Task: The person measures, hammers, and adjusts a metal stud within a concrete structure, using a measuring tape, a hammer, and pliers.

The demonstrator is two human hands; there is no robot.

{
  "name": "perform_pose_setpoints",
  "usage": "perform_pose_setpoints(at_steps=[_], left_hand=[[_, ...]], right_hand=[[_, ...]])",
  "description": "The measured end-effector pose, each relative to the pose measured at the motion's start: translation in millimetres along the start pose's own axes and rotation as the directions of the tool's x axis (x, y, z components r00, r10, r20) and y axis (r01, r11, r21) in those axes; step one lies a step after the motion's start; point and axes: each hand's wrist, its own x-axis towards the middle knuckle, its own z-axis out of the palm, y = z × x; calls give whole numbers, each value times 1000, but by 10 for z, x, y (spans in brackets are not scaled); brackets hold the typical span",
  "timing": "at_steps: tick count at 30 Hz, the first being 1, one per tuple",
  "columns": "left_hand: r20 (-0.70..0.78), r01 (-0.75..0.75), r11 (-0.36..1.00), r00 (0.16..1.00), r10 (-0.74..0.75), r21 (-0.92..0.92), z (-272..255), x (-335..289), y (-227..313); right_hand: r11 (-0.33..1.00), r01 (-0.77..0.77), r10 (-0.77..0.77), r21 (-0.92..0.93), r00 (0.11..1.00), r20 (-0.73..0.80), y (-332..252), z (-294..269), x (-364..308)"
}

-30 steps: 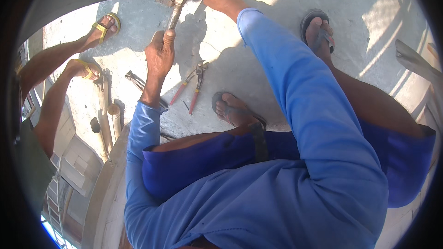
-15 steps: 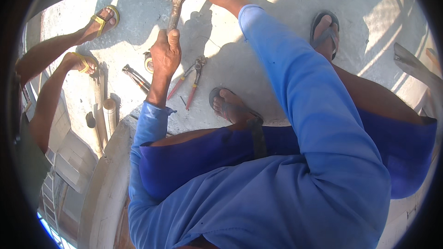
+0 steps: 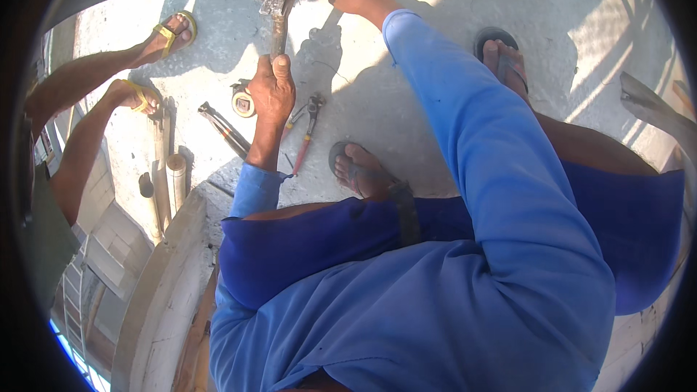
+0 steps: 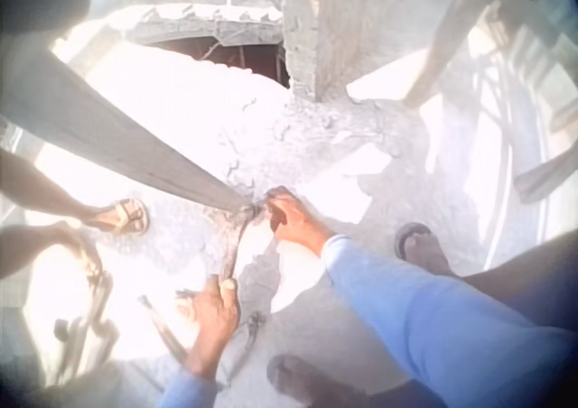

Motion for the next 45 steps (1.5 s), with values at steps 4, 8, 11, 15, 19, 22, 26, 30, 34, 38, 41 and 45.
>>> perform_pose_setpoints(at_steps=[4,8,11,15,19,22,26,30,34,38,41,45], left_hand=[[157,97,988,981,-115,117,144,169,55],[16,26,998,1000,-25,-65,-63,122,278],[-106,-82,985,992,66,-149,-133,-6,182],[120,7,988,992,-26,152,126,143,-6],[71,11,998,997,-7,-66,-67,80,340],[-66,-51,993,997,44,-109,-198,-47,160],[124,14,989,992,-32,144,32,139,17],[-1,-14,998,1000,13,-69,-154,49,226],[-13,-87,996,996,87,-2,-120,61,103],[106,-7,983,994,-13,185,9,180,-17],[42,35,999,999,-34,-19,-207,61,262],[106,6,991,994,-20,137,-138,164,141]], right_hand=[[975,-4,73,-221,950,303,72,-165,382],[967,-240,247,-80,965,91,70,-384,638],[896,-419,424,148,906,1,-503,-471,1016],[949,-225,248,221,965,-85,-741,-679,1339],[888,-206,236,412,971,-22,-1152,-802,1507],[839,-242,169,488,967,188,-1563,-664,1633],[979,-49,7,196,978,210,-1784,-702,1721],[996,46,-63,71,962,266,-1825,-652,1736],[992,126,-124,10,956,267,-1828,-589,1742],[978,206,-193,-34,953,236,-1847,-576,1774],[986,163,-149,-27,947,286,-1887,-601,1770],[983,182,-165,-36,946,280,-1901,-562,1778]])
